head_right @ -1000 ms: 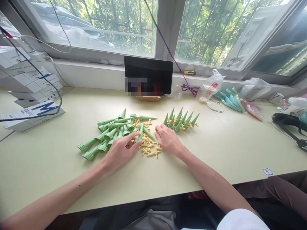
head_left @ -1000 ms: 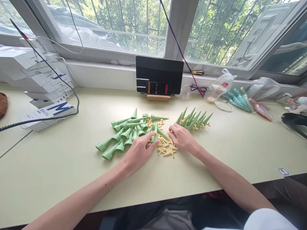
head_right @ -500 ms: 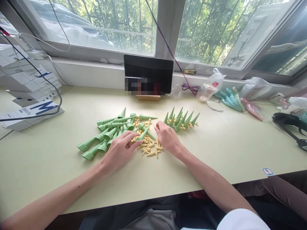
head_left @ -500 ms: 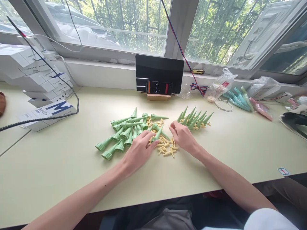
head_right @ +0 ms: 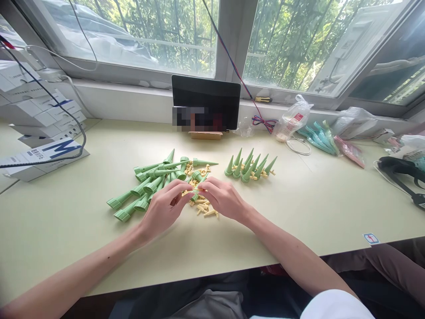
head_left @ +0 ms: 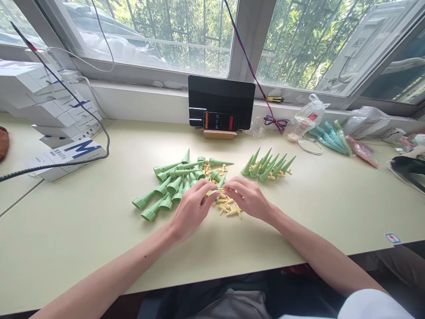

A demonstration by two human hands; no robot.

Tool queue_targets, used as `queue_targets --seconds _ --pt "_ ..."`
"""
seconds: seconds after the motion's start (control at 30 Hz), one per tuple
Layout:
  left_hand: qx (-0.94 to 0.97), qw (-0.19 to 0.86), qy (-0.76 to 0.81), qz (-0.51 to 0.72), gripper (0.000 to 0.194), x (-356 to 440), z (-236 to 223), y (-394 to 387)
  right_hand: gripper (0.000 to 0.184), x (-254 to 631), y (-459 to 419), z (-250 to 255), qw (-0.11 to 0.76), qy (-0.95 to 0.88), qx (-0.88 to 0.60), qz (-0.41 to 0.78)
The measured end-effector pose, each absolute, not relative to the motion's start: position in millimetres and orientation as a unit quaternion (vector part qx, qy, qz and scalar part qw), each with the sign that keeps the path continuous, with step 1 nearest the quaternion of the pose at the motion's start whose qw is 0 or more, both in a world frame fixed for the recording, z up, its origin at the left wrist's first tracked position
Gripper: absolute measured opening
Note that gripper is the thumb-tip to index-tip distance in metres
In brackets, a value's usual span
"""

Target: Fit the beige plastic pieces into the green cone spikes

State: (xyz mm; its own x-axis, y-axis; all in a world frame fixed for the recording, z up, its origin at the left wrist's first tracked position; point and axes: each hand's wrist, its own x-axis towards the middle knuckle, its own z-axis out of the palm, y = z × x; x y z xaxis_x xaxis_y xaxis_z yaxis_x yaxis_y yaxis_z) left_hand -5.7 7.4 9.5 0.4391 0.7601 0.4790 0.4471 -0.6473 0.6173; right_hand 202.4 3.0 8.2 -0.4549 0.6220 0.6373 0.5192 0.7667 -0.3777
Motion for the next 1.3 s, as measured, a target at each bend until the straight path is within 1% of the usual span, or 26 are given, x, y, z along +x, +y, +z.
queue_targets --seconds 0.27,0.53,0.67,0.77,0.83,0.97,1.3 --pt "0.824 0.205 0.335 0.408 0.014 -5.3 10.2 7.6 0.011 200.4 3.3 2.9 0.441 -0.820 -0.334 0.147" --pt "0.820 0.211 0.339 0.410 0.015 -5.1 9.8 7.8 0.011 197.4 0.8 6.8 0.458 -0.783 -0.351 0.233" --pt "0.823 0.204 0.333 0.412 0.015 -4.5 9.2 8.1 0.013 193.7 0.0 8.4 0.470 -0.714 -0.372 0.362" --pt "0.828 0.199 0.313 0.421 0.016 -4.3 8.3 8.1 0.023 191.5 0.6 9.3 0.456 -0.658 -0.366 0.475" --pt "0.829 0.193 0.294 0.435 0.016 -4.2 7.6 8.0 0.029 190.6 1.2 9.9 0.440 -0.638 -0.364 0.517" --pt "0.833 0.186 0.285 0.437 0.016 -4.5 6.4 8.0 0.033 189.9 1.5 10.6 0.431 -0.628 -0.364 0.537" --pt "0.835 0.183 0.291 0.430 0.016 -4.4 4.4 10.0 0.032 189.2 1.4 10.6 0.437 -0.619 -0.358 0.546"
